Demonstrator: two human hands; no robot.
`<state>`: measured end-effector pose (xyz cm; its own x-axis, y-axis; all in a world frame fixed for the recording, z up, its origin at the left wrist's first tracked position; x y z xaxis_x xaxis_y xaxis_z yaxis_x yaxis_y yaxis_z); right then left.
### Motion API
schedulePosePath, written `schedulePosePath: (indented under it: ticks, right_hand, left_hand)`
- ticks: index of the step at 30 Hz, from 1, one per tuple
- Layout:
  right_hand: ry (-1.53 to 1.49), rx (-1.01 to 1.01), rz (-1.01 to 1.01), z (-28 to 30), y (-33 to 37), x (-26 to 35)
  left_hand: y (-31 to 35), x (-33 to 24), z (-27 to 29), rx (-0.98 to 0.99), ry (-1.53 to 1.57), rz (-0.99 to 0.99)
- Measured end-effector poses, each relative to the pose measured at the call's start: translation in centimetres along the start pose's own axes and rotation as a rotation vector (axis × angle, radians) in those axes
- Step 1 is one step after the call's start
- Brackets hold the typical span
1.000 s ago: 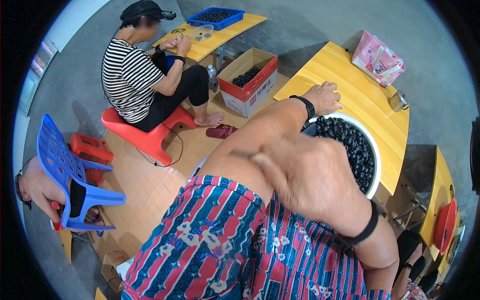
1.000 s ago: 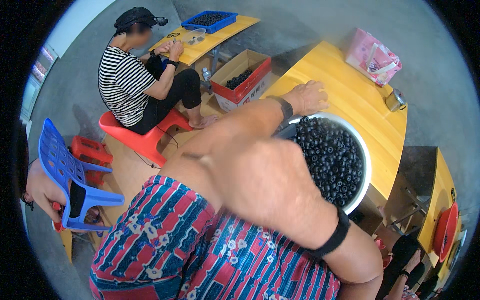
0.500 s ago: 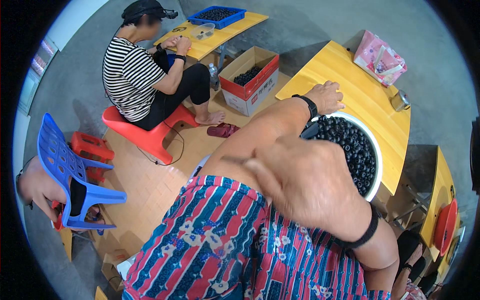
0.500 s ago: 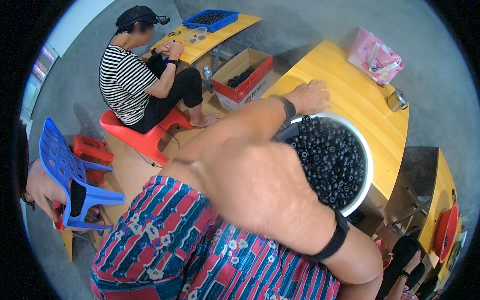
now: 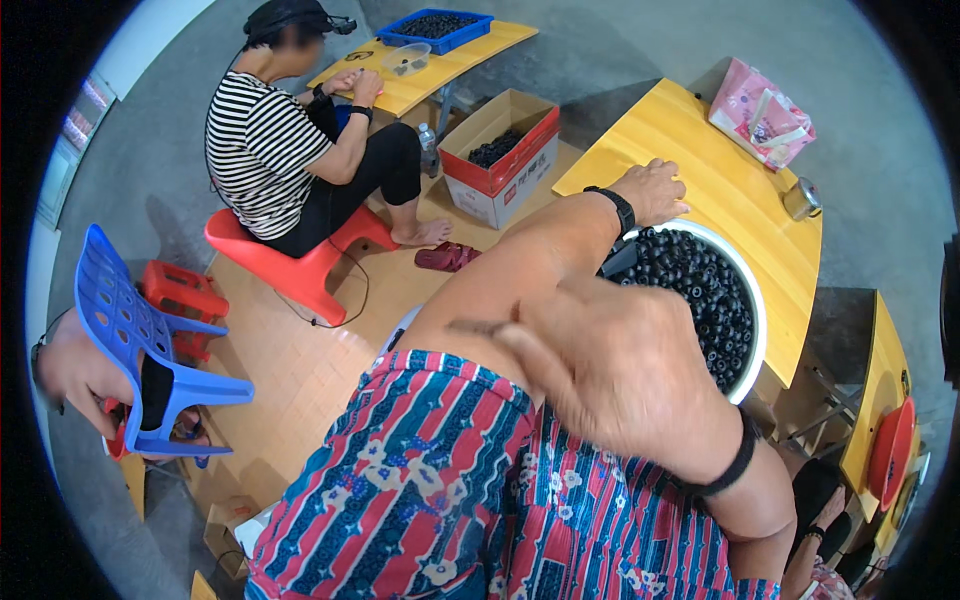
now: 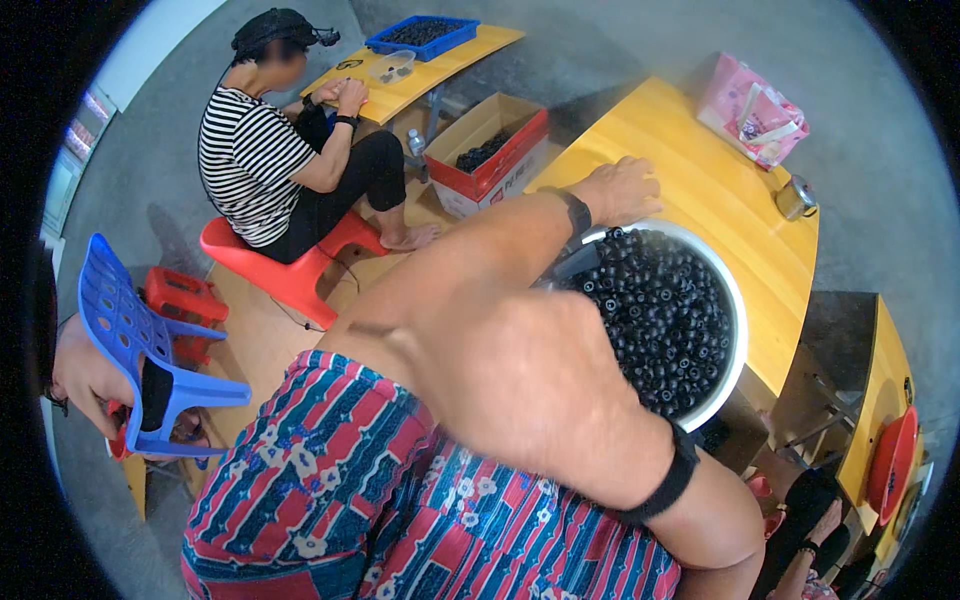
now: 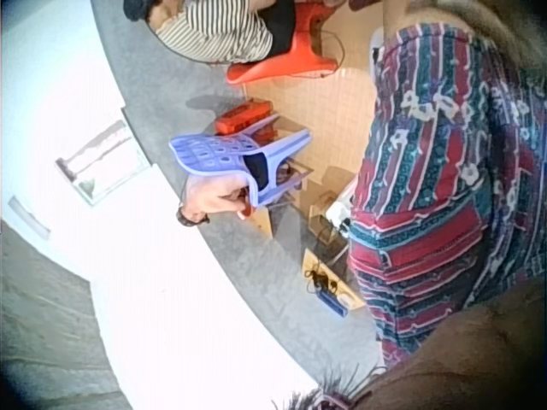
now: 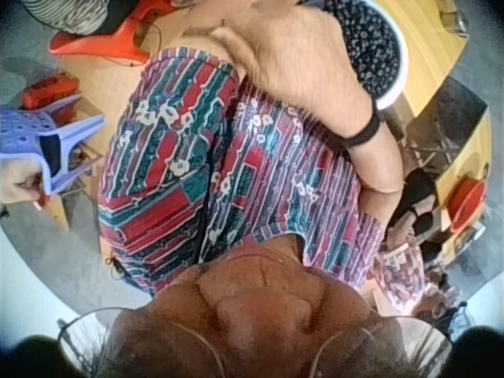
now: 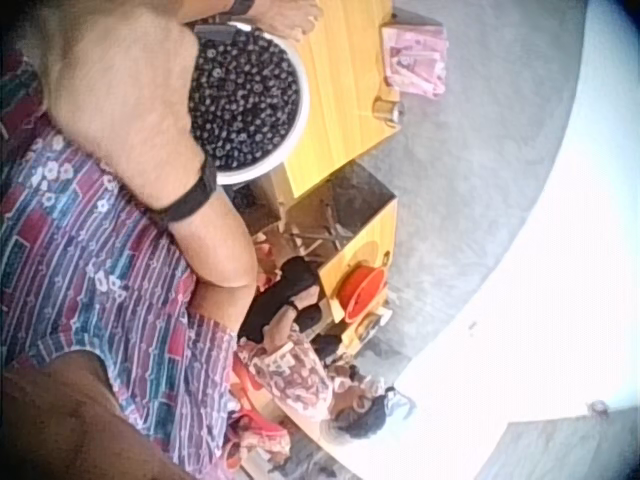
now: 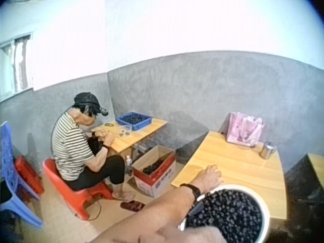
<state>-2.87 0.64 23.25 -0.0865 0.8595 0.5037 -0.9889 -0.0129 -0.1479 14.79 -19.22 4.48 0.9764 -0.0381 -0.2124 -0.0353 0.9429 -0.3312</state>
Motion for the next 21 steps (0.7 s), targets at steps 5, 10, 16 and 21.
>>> schedulePosePath:
  ticks: [5, 10, 16, 21]
  right_hand:
    - [0.232, -0.219, -0.073, -0.8, -2.0, -3.6]
    - [-0.343, -0.522, -0.196, 2.9, 0.0, -11.3]
    - [-0.780, -0.623, -0.558, 3.0, 6.6, -18.0]
    - [-0.991, -0.727, -0.664, 0.3, 11.8, -22.0]
  left_hand:
    - [0.7, 1.7, -1.0, 0.000, 0.014, 0.065]
    - [0.2, -2.2, 1.8, 0.036, 0.180, 0.014]
    - [4.6, -6.2, 6.8, -0.474, 0.288, -0.338]
    - [9.6, -11.2, 6.3, -0.175, 0.390, -0.329]
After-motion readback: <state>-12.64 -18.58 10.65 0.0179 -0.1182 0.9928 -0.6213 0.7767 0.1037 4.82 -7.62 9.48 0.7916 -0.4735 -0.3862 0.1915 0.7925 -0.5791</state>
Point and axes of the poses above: each hand's wrist, its own y-axis away from the middle knuckle, its own z-axis out of the back of the hand, x = y × z, the point moved 6 cm from there along -y, towards the middle knuckle, and after that the axes turned 11 degrees about -z, right-handed, at the moved point
